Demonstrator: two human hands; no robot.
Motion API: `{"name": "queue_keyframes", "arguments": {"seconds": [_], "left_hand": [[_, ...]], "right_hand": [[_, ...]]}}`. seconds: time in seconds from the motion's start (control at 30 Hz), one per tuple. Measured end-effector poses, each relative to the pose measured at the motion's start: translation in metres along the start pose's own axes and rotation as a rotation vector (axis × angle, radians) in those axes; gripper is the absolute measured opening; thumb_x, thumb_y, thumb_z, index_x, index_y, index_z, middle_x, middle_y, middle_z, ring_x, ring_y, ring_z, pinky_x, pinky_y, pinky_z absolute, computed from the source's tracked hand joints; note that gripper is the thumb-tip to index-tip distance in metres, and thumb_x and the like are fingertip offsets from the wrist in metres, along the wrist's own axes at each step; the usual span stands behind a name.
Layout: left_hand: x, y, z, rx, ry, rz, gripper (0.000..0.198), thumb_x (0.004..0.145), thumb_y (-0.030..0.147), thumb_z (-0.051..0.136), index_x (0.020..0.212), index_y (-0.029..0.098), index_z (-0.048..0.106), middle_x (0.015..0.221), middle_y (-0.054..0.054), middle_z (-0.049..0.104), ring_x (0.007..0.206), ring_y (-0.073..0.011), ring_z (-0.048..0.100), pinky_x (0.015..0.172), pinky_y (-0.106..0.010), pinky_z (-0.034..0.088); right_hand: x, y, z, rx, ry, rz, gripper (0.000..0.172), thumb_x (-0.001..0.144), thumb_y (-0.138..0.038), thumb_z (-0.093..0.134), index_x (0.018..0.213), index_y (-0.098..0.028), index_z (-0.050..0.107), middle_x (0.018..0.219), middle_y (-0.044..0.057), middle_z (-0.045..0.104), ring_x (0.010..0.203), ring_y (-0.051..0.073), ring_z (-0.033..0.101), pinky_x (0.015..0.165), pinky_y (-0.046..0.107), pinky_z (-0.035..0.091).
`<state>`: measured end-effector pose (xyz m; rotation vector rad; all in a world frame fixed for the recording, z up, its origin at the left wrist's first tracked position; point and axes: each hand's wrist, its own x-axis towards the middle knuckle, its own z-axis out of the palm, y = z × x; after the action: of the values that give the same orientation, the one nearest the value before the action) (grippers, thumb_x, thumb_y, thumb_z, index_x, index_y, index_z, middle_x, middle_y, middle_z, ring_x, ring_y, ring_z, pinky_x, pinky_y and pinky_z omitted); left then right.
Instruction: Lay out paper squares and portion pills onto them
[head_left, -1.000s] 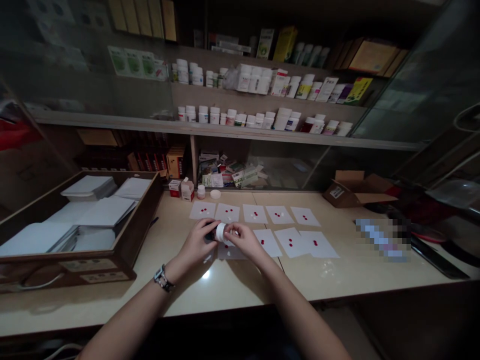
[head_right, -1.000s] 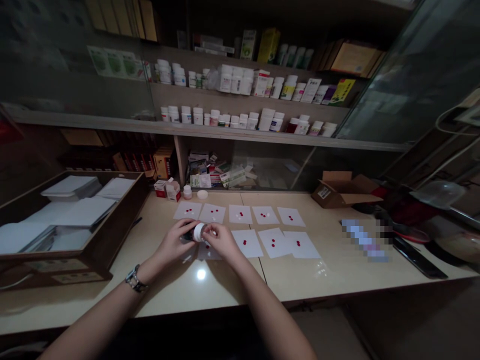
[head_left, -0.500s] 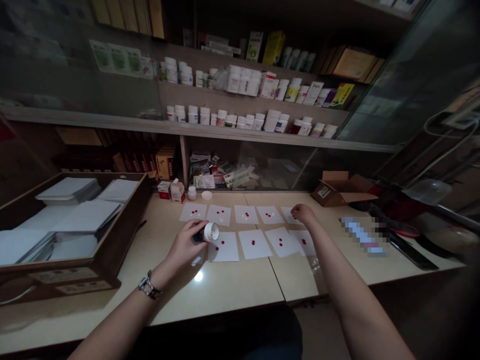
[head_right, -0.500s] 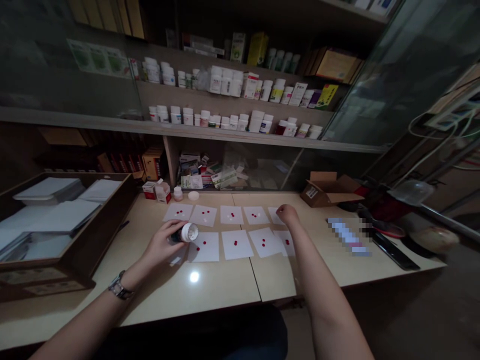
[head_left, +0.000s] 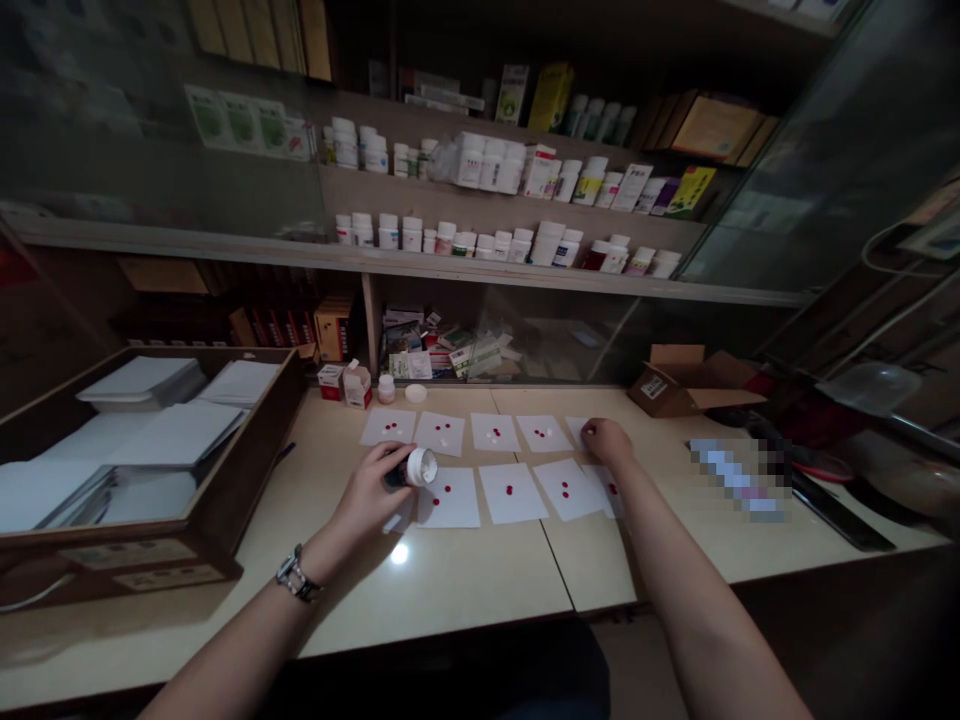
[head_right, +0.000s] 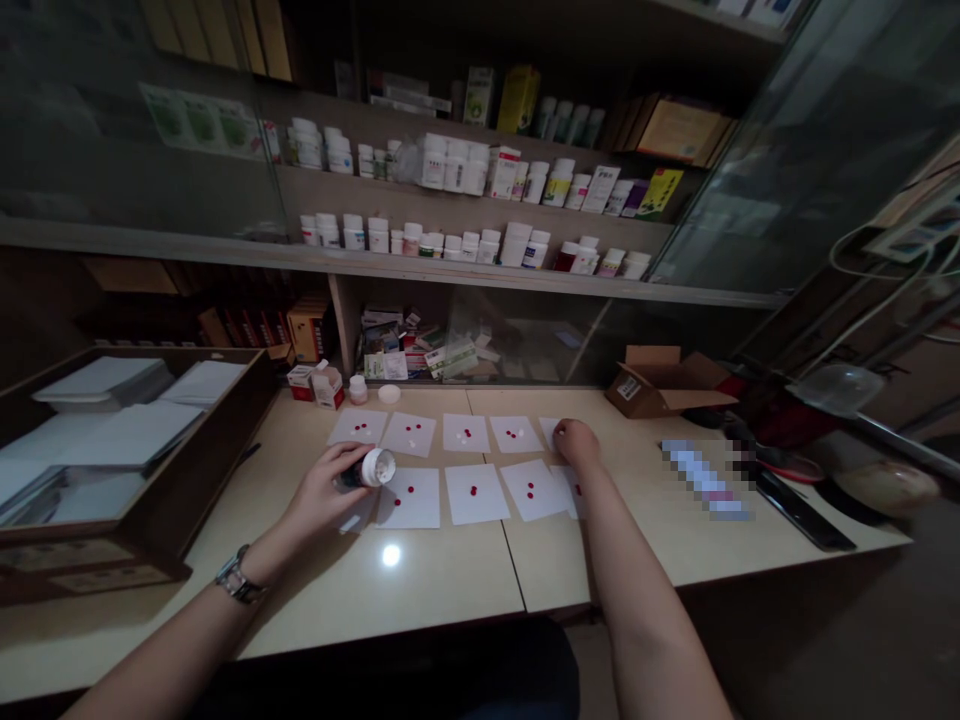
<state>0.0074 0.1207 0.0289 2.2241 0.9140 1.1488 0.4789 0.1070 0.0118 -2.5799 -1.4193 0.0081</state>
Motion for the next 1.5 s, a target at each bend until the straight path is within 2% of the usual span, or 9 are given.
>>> {"name": "queue_keyframes", "arguments": {"seconds": [0.37,0.47,0.57,0.63,0.7,0.8,0.87,1.1,1.5], "left_hand": [[-0.001,0.001,0.0,-0.017,0.001,-0.026,0.042,0.073,0.015,0.067,0.114,0.022,0.064,0.114,-0.009,0.06,0.107,-0.0242,0.058,0.095,-0.048,0.048],[-0.001,-0.001,0.0,-0.02,0.007,-0.013,0.042,0.073,0.015,0.067,0.115,0.021,0.063,0.116,-0.01,0.059,0.108,-0.0243,0.057,0.096,-0.049,0.048],[0.0,-0.001,0.0,-0.015,0.008,-0.011,0.045,0.073,0.014,0.067,0.116,0.022,0.063,0.116,-0.01,0.059,0.109,-0.0241,0.057,0.096,-0.048,0.047],[0.0,0.001,-0.001,-0.01,0.004,-0.004,0.046,0.073,0.013,0.066,0.118,0.022,0.062,0.116,-0.01,0.059,0.109,-0.024,0.057,0.097,-0.047,0.047],[0.001,0.001,-0.002,-0.001,0.011,0.014,0.046,0.073,0.013,0.065,0.119,0.022,0.062,0.116,-0.01,0.059,0.11,-0.0243,0.057,0.097,-0.047,0.047],[0.0,-0.001,-0.003,0.052,0.029,0.05,0.048,0.073,0.013,0.064,0.12,0.02,0.061,0.117,-0.011,0.059,0.109,-0.0251,0.057,0.096,-0.046,0.048],[0.0,-0.004,-0.003,0.133,0.027,0.119,0.048,0.074,0.011,0.062,0.121,0.02,0.06,0.117,-0.011,0.058,0.11,-0.0259,0.055,0.096,-0.046,0.048],[-0.004,-0.013,0.006,0.451,0.114,0.473,0.043,0.082,0.004,0.045,0.118,0.021,0.063,0.116,-0.014,0.059,0.115,-0.0279,0.051,0.092,-0.047,0.05],[-0.003,-0.017,0.012,0.486,0.18,0.512,0.039,0.086,0.009,0.046,0.119,0.023,0.063,0.115,-0.014,0.06,0.116,-0.0271,0.05,0.092,-0.048,0.05]], "right_hand": [[-0.01,0.014,0.0,0.088,0.051,-0.002,0.028,0.069,-0.015,0.059,0.094,-0.016,0.072,0.096,0.011,0.073,0.084,0.021,0.065,0.064,0.026,0.04],[-0.018,0.009,-0.013,0.366,0.187,0.062,0.026,0.068,-0.02,0.061,0.091,-0.014,0.071,0.088,0.012,0.072,0.077,0.021,0.064,0.064,0.028,0.042],[-0.046,-0.027,-0.022,0.905,0.323,0.122,0.028,0.07,-0.029,0.06,0.091,-0.014,0.069,0.084,0.01,0.071,0.07,0.02,0.063,0.061,0.029,0.045],[-0.081,-0.073,-0.018,1.336,0.16,0.075,0.028,0.068,-0.033,0.065,0.09,-0.017,0.069,0.088,0.008,0.071,0.075,0.019,0.065,0.063,0.029,0.048],[-0.122,-0.129,-0.006,1.723,-0.136,0.092,0.024,0.07,-0.031,0.067,0.092,-0.02,0.068,0.095,0.007,0.072,0.087,0.019,0.066,0.073,0.031,0.052],[-0.177,-0.207,0.013,2.05,-0.682,0.248,0.015,0.082,-0.024,0.057,0.091,-0.018,0.067,0.096,0.009,0.071,0.09,0.017,0.067,0.079,0.031,0.053],[-0.197,-0.241,0.021,2.17,-0.854,0.355,0.015,0.088,-0.022,0.051,0.089,-0.015,0.065,0.087,0.009,0.071,0.082,0.015,0.067,0.077,0.028,0.054],[-0.194,-0.263,0.026,2.339,-0.849,0.518,0.017,0.091,-0.014,0.044,0.086,-0.015,0.06,0.077,0.005,0.068,0.072,0.014,0.066,0.066,0.024,0.056],[-0.199,-0.269,0.018,2.392,-0.831,0.589,0.024,0.093,-0.01,0.038,0.097,-0.013,0.061,0.083,0.006,0.068,0.077,0.012,0.066,0.068,0.021,0.057]]}}
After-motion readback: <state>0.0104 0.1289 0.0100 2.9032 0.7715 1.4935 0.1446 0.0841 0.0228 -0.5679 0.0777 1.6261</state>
